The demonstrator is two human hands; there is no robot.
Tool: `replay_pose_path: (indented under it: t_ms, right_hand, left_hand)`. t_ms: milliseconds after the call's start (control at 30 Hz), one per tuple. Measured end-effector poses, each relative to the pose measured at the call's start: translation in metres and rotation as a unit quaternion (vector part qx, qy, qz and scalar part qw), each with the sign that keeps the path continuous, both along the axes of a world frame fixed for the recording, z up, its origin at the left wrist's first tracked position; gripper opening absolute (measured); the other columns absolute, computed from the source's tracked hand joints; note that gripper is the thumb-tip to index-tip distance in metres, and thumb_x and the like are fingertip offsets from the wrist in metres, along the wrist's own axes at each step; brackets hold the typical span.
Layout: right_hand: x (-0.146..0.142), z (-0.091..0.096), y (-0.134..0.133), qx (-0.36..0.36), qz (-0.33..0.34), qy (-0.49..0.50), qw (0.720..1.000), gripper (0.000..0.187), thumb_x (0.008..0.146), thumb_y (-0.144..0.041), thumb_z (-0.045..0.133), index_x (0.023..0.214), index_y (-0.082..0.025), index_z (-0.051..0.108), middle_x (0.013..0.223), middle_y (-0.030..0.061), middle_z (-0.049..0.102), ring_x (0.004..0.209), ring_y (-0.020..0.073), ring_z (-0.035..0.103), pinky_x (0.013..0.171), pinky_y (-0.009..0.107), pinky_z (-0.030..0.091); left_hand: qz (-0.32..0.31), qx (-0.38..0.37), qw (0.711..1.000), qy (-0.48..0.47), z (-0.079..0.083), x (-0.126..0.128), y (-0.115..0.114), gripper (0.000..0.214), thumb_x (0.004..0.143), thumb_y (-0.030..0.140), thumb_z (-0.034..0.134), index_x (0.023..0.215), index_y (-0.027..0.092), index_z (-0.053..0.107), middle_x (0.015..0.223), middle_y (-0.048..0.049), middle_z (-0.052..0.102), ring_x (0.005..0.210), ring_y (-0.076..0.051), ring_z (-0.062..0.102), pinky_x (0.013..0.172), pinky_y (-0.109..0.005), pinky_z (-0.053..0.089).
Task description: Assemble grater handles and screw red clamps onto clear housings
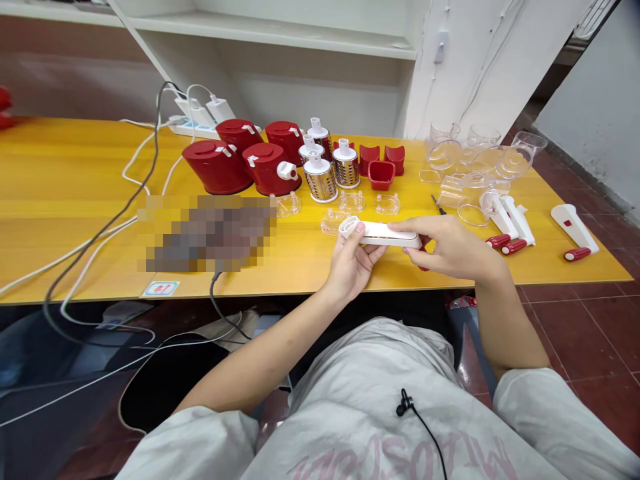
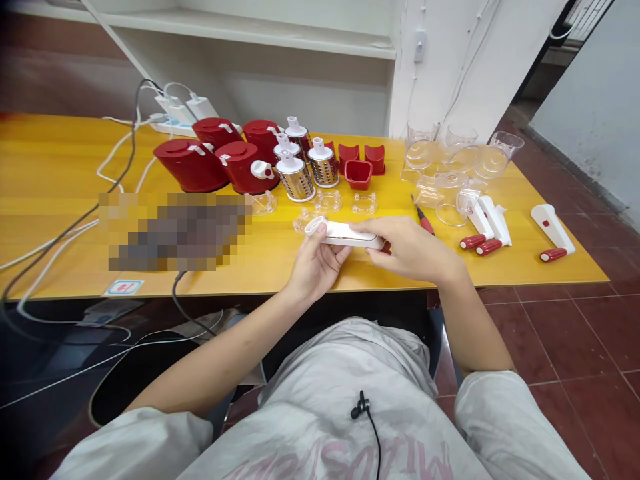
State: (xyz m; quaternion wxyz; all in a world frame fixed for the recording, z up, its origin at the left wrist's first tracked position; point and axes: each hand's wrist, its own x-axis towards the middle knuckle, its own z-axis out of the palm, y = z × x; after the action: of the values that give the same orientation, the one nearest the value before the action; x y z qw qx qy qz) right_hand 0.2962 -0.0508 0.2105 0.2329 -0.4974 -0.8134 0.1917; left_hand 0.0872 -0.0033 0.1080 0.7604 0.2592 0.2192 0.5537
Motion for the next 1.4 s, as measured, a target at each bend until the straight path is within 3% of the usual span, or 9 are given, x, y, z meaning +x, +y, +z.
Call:
replay_pose_path:
  t_ms: [167, 300, 433, 567, 700, 967, 1100, 1233, 1400]
  right_hand:
    - [-0.004, -0.004, 0.000, 0.025, 0.019, -0.005, 0.999, 0.052, 0.094, -0.024, 0.063, 0.144, -0.021, 0.078, 0.102, 0.0015, 0.079, 0.081, -0.0056, 0.053, 0.084, 0.008, 0.038]
    - [-0.006, -0.008, 0.001, 0.033, 0.033, -0.005, 0.999, 0.052, 0.094, -0.023, 0.063, 0.143, -0.026, 0.078, 0.115, 0.0005, 0.080, 0.089, -0.0046, 0.057, 0.088, 0.010, 0.040]
    - [-0.006, -0.011, 0.006, 0.030, 0.047, -0.006, 0.998, 0.062, 0.091, -0.017, 0.060, 0.152, -0.024, 0.070, 0.139, 0.0022, 0.077, 0.106, -0.0014, 0.065, 0.094, 0.010, 0.047]
    - [-0.003, -0.015, 0.010, 0.011, 0.050, -0.011, 0.999, 0.067, 0.093, -0.017, 0.057, 0.159, -0.025, 0.063, 0.145, 0.0015, 0.075, 0.096, -0.0033, 0.062, 0.089, 0.009, 0.047]
    - [0.001, -0.019, 0.014, -0.018, 0.056, -0.020, 0.998, 0.069, 0.092, -0.017, 0.059, 0.160, -0.026, 0.064, 0.140, -0.0004, 0.078, 0.094, -0.0045, 0.063, 0.086, 0.008, 0.044]
    - [-0.007, -0.017, 0.013, -0.019, 0.036, -0.021, 0.999, 0.065, 0.097, -0.026, 0.060, 0.162, -0.034, 0.065, 0.157, -0.0045, 0.070, 0.130, 0.0029, 0.073, 0.115, 0.015, 0.055]
    - [-0.010, -0.017, 0.010, -0.017, 0.048, -0.016, 0.999, 0.066, 0.099, -0.035, 0.065, 0.165, -0.033, 0.062, 0.152, -0.0018, 0.073, 0.127, 0.0031, 0.075, 0.115, 0.015, 0.058]
    - [-0.015, -0.020, 0.009, -0.013, 0.045, -0.005, 0.999, 0.075, 0.096, -0.058, 0.073, 0.165, -0.030, 0.062, 0.162, -0.0001, 0.066, 0.142, 0.0089, 0.073, 0.125, 0.022, 0.061]
    - [-0.027, -0.025, 0.008, -0.005, 0.020, 0.012, 1.000, 0.074, 0.100, -0.068, 0.062, 0.161, -0.026, 0.067, 0.154, 0.0040, 0.071, 0.126, 0.0063, 0.076, 0.112, 0.019, 0.063]
  left_hand:
    - [0.025, -0.023, 0.999, -0.009, 0.005, 0.003, -0.002, 0.074, 0.070, 0.039, 0.114, 0.118, 0.027, 0.059, 0.100, 0.0051, 0.088, 0.088, -0.016, 0.087, 0.074, -0.020, 0.070]
    - [0.026, -0.040, 0.999, -0.002, 0.010, 0.003, -0.003, 0.058, 0.081, 0.028, 0.107, 0.117, 0.024, 0.062, 0.100, 0.0007, 0.089, 0.085, -0.015, 0.088, 0.073, -0.019, 0.069]
    - [0.042, -0.061, 0.997, -0.001, 0.011, 0.003, -0.002, 0.048, 0.086, 0.018, 0.101, 0.116, 0.024, 0.064, 0.094, 0.0030, 0.088, 0.083, -0.015, 0.087, 0.078, -0.020, 0.069]
    - [0.040, -0.059, 0.997, 0.003, 0.011, 0.004, -0.003, 0.056, 0.088, 0.016, 0.099, 0.131, 0.025, 0.064, 0.102, -0.0004, 0.090, 0.093, -0.019, 0.089, 0.088, -0.026, 0.070]
    - [0.035, -0.056, 0.998, -0.016, 0.013, 0.004, -0.004, 0.064, 0.088, 0.009, 0.095, 0.139, 0.025, 0.060, 0.110, -0.0045, 0.091, 0.097, -0.020, 0.090, 0.087, -0.025, 0.071]
    - [0.009, -0.081, 0.996, -0.031, 0.012, 0.004, -0.001, 0.039, 0.094, 0.013, 0.095, 0.123, 0.021, 0.070, 0.107, -0.0027, 0.089, 0.102, -0.017, 0.088, 0.093, -0.022, 0.069]
    - [0.019, -0.064, 0.997, -0.041, 0.008, 0.003, -0.002, 0.042, 0.085, 0.016, 0.104, 0.110, 0.022, 0.072, 0.104, 0.0003, 0.089, 0.098, -0.017, 0.087, 0.088, -0.023, 0.069]
    - [0.031, -0.050, 0.997, -0.042, 0.005, 0.004, -0.001, 0.043, 0.080, 0.021, 0.109, 0.101, 0.021, 0.072, 0.101, -0.0005, 0.088, 0.100, -0.018, 0.086, 0.090, -0.026, 0.070]
    - [0.049, -0.040, 0.997, -0.033, 0.003, 0.003, 0.000, 0.053, 0.071, 0.027, 0.115, 0.102, 0.021, 0.072, 0.100, -0.0006, 0.087, 0.095, -0.019, 0.085, 0.087, -0.026, 0.067]
